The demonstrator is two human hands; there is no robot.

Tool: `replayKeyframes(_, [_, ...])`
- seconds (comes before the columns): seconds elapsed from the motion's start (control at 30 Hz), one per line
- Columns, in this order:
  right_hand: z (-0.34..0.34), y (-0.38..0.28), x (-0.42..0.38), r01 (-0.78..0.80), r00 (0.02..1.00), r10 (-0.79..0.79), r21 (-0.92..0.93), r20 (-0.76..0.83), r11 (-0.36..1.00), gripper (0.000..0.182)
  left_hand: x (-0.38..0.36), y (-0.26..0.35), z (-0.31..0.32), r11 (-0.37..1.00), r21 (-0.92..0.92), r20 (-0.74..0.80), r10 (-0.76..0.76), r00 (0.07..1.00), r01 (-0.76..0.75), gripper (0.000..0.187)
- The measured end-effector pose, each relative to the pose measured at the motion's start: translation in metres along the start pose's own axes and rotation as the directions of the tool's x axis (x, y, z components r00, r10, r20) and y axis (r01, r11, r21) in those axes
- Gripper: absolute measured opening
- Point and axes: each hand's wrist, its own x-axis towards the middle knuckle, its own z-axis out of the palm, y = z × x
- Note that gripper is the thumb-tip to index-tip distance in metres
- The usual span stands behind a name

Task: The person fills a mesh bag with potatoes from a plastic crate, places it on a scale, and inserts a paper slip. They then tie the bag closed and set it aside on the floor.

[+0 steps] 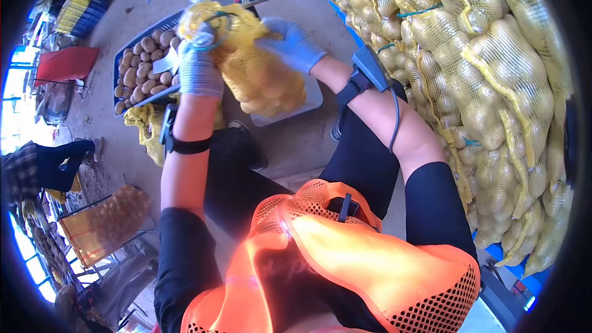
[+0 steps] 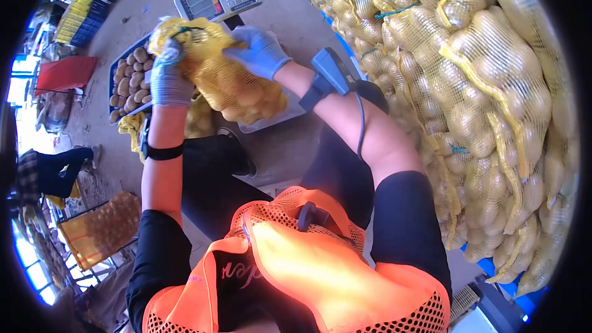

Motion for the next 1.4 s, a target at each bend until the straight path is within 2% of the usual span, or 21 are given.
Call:
replayKeyframes(0.07, [-0.013,-0.002,-0.018,-0.175,0.981,0.195,0.365,-0.020,0.914,0.025,-0.019,-0.011,0.018,1.000,-0.003,-0.008,-0.015,1.000,0.015,0.038])
replayKeyframes(0.2, [-0.008,0.053,-0.001,-0.275,0.942,0.331,0.443,-0.053,0.853,0.019,0.016,-0.058,-0.022,0.967,0.254,0.103,-0.038,0.994,0.011,0.038])
replayKeyframes(0.23, [-0.005,0.059,0.000,-0.362,0.920,0.392,0.384,-0.002,0.849,0.018,0.019,-0.065,-0.035,0.965,0.262,0.095,-0.056,0.994,0.029,0.038])
replayKeyframes(0.3, [-0.002,0.073,-0.011,-0.471,0.877,0.477,0.302,0.059,0.829,0.017,0.020,-0.089,-0.059,0.876,0.476,0.104,-0.140,0.985,0.075,0.035])
replayKeyframes(0.37, [0.003,0.089,-0.015,-0.648,0.754,0.643,0.304,0.133,0.698,0.014,0.023,-0.108,-0.085,0.861,0.466,0.069,-0.268,0.961,0.207,0.036])
replayKeyframes(0.47, [0.001,0.074,-0.010,-0.633,0.764,0.635,0.323,0.114,0.703,0.013,0.018,-0.111,-0.086,0.890,0.344,0.022,-0.327,0.945,0.300,0.041])
replayKeyframes(0.57, [0.002,0.068,-0.004,-0.649,0.742,0.656,0.388,0.134,0.655,0.015,0.016,-0.100,-0.071,0.856,0.379,-0.002,-0.379,0.925,0.351,0.043])
replayKeyframes(0.63, [0.001,0.064,0.000,-0.566,0.797,0.597,0.456,0.091,0.687,0.018,0.018,-0.100,-0.072,0.848,0.423,0.002,-0.354,0.935,0.320,0.052])
replayKeyframes(0.7, [-0.006,0.056,0.004,-0.539,0.809,0.586,0.470,0.056,0.699,0.018,0.018,-0.093,-0.071,0.774,0.614,0.084,-0.258,0.962,0.154,0.052])
replayKeyframes(0.73, [-0.010,0.055,0.005,-0.519,0.812,0.583,0.483,0.022,0.705,0.018,0.021,-0.089,-0.072,0.817,0.486,0.026,-0.369,0.929,0.311,0.056])
replayKeyframes(0.77, [-0.014,0.061,0.005,-0.515,0.816,0.577,0.481,0.024,0.709,0.018,0.022,-0.082,-0.071,0.820,0.485,0.025,-0.361,0.932,0.305,0.056])
replayKeyframes(0.83, [-0.020,0.070,0.007,-0.338,0.818,0.543,0.604,-0.190,0.721,0.018,0.021,-0.051,-0.055,0.859,0.491,0.140,-0.242,0.960,0.145,0.063])
replayKeyframes(0.87, [-0.025,0.065,0.008,-0.311,0.769,0.582,0.642,-0.264,0.701,0.027,0.022,-0.044,-0.060,0.805,0.593,0.189,-0.135,0.973,-0.004,0.068])
replayKeyframes(0.9, [-0.030,0.060,0.012,-0.307,0.771,0.579,0.643,-0.264,0.702,0.027,0.025,-0.036,-0.064,0.666,0.740,0.199,-0.084,0.976,-0.094,0.064])
replayKeyframes(0.97, [-0.041,0.059,0.017,-0.358,0.619,0.687,0.643,-0.380,0.677,0.039,0.028,-0.028,-0.064,0.819,0.569,0.123,0.005,0.992,-0.075,0.057])
replayKeyframes(1.0, [-0.044,0.062,0.017,-0.402,0.598,0.706,0.620,-0.379,0.674,0.053,0.028,-0.024,-0.062,0.881,0.473,0.060,-0.006,0.998,-0.023,0.049])
replayKeyframes(1.03, [-0.045,0.063,0.017,-0.393,0.606,0.699,0.621,-0.380,0.678,0.053,0.031,-0.028,-0.066,0.881,0.463,0.040,0.086,0.995,-0.095,0.041])
replayKeyframes(1.1, [-0.044,0.060,0.020,-0.453,0.511,0.765,0.634,-0.392,0.627,0.061,0.036,-0.032,-0.079,0.897,0.442,-0.112,0.035,0.993,0.018,0.035])
replayKeyframes(1.17, [-0.044,0.063,0.020,-0.451,0.518,0.764,0.637,-0.384,0.626,0.067,0.040,-0.038,-0.084,0.914,0.384,-0.250,-0.033,0.968,0.131,0.032])
replayKeyframes(1.27, [-0.050,0.065,0.023,-0.501,0.459,0.812,0.649,-0.361,0.572,0.071,0.044,-0.041,-0.091,0.933,0.313,-0.311,-0.079,0.947,0.180,0.028])
replayKeyframes(1.4, [-0.040,0.041,0.024,-0.525,0.520,0.787,0.603,-0.332,0.601,0.075,0.045,-0.040,-0.087,0.939,0.262,-0.419,-0.099,0.903,0.224,0.019])
